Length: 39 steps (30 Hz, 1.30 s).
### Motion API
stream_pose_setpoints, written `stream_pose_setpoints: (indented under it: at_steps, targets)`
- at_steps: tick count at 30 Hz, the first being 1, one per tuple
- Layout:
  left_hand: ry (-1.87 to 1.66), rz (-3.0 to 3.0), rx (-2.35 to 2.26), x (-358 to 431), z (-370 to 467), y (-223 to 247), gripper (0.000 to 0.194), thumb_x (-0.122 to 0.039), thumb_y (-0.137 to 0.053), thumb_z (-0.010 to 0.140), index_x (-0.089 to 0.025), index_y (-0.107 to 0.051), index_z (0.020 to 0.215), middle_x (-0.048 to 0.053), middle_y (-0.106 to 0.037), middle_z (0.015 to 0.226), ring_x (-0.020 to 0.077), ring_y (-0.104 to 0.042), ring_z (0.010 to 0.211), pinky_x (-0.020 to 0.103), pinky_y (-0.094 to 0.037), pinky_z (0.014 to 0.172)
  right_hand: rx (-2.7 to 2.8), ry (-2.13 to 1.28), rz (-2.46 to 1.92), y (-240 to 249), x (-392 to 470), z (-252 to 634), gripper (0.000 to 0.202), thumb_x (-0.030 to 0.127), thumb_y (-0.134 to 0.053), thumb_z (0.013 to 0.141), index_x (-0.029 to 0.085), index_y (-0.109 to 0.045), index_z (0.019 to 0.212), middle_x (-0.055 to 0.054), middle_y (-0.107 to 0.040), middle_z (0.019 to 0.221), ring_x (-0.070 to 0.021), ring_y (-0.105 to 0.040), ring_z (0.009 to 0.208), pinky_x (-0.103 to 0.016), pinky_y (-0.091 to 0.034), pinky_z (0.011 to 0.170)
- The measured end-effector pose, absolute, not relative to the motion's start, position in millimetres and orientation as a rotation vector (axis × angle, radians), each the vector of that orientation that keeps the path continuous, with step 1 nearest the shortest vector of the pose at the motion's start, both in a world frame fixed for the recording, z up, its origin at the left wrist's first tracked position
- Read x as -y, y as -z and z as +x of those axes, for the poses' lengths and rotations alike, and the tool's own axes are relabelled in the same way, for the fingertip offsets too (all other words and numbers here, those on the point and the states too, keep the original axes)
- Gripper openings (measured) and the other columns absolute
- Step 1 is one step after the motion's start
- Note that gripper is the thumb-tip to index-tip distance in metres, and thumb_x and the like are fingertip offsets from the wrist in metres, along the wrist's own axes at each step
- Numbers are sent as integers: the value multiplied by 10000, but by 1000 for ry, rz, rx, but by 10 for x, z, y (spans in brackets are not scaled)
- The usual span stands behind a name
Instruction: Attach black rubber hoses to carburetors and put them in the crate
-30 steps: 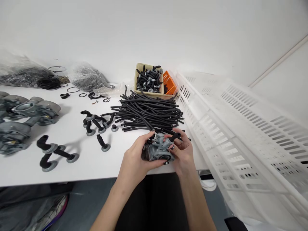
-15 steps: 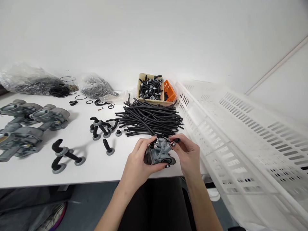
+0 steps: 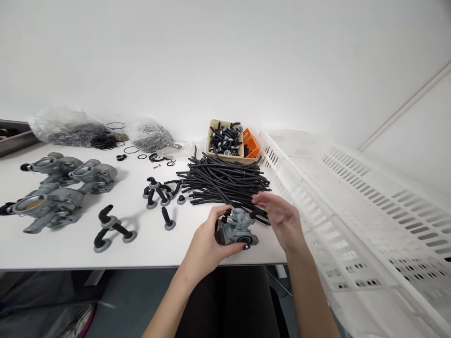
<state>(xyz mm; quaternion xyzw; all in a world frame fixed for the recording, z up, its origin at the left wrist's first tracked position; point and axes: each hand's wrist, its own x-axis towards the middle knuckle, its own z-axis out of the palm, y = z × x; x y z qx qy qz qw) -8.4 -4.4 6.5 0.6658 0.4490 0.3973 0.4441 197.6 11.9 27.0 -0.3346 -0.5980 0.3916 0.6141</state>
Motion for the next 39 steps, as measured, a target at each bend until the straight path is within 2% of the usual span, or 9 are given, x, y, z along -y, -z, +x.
stream_pose_setpoints:
  at_steps: [2,5,10,15,21,25,27,32,39]
  targets:
    - [-1001,1639,-1082,52,-84,-68,702,-234,-810,671,-314,-435,1259,31,-620,1285,238,-590,1187,355,-449,969,1282,-819,-733,-364,-226,1988,378,582,-594,882,289,-752,1062,-54,-757,1008,-216,-692,928,-392,-540,886]
    - [-1015,1611,-1057,66,-75,-76,694,-227,-818,648,-300,-429,1218,31,-641,1221,235,-613,1136,351,-462,941,1325,-667,-900,-563,-477,1895,262,427,-564,940,249,-740,1020,-48,-758,924,-189,-704,862,-368,-554,860]
    - [-985,1574,-1086,76,-73,-113,881,-263,-832,628,-303,-358,1370,73,-606,1285,269,-603,1156,396,-466,961,1883,-316,-1282,-762,-1067,1594,238,162,-571,892,204,-726,1067,-80,-755,1077,-218,-701,979,-400,-530,936]
    - [-923,1619,-1099,65,-100,-123,857,-296,-837,625,-293,-427,1378,85,-612,1319,312,-572,1215,441,-457,999,2000,-194,-1371,-722,-1469,1461,172,50,-662,785,186,-764,814,-116,-754,961,-292,-667,1024,-464,-452,1009]
    - [-921,1626,-1018,77,-130,-120,843,-271,-816,642,-287,-435,1394,105,-603,1344,321,-594,1192,468,-481,995,1931,-128,-1392,-767,-1487,1510,174,55,-639,780,195,-667,681,-78,-715,827,-257,-663,898,-388,-483,881]
    - [-933,1608,-960,90,-171,-127,928,-293,-807,656,-300,-375,1477,114,-590,1373,319,-608,1183,462,-506,978,1702,-73,-1358,-900,-1296,1577,160,154,-488,910,185,-632,972,-73,-707,898,-209,-666,846,-359,-495,819]
    - [-937,1599,-939,94,-201,-136,953,-299,-802,661,-299,-350,1500,117,-600,1361,312,-614,1177,457,-511,974,1509,-117,-1266,-984,-1126,1627,211,228,-443,948,182,-586,1097,-63,-697,892,-177,-654,762,-319,-504,714]
    - [-840,1552,-905,77,-238,-168,1090,-250,-853,593,-318,-295,1527,107,-642,1296,323,-611,1189,507,-465,1026,1135,-408,-918,-1095,-559,1728,299,372,-647,863,221,-636,1121,14,-645,738,-91,-497,520,-243,-435,519]
    - [-822,1518,-915,20,-207,-122,992,-200,-909,481,-276,-529,1395,112,-621,1338,367,-573,1242,525,-427,1071,976,-485,-869,-875,79,1829,364,330,-696,857,251,-630,1205,20,-636,725,-96,-514,553,-236,-459,518]
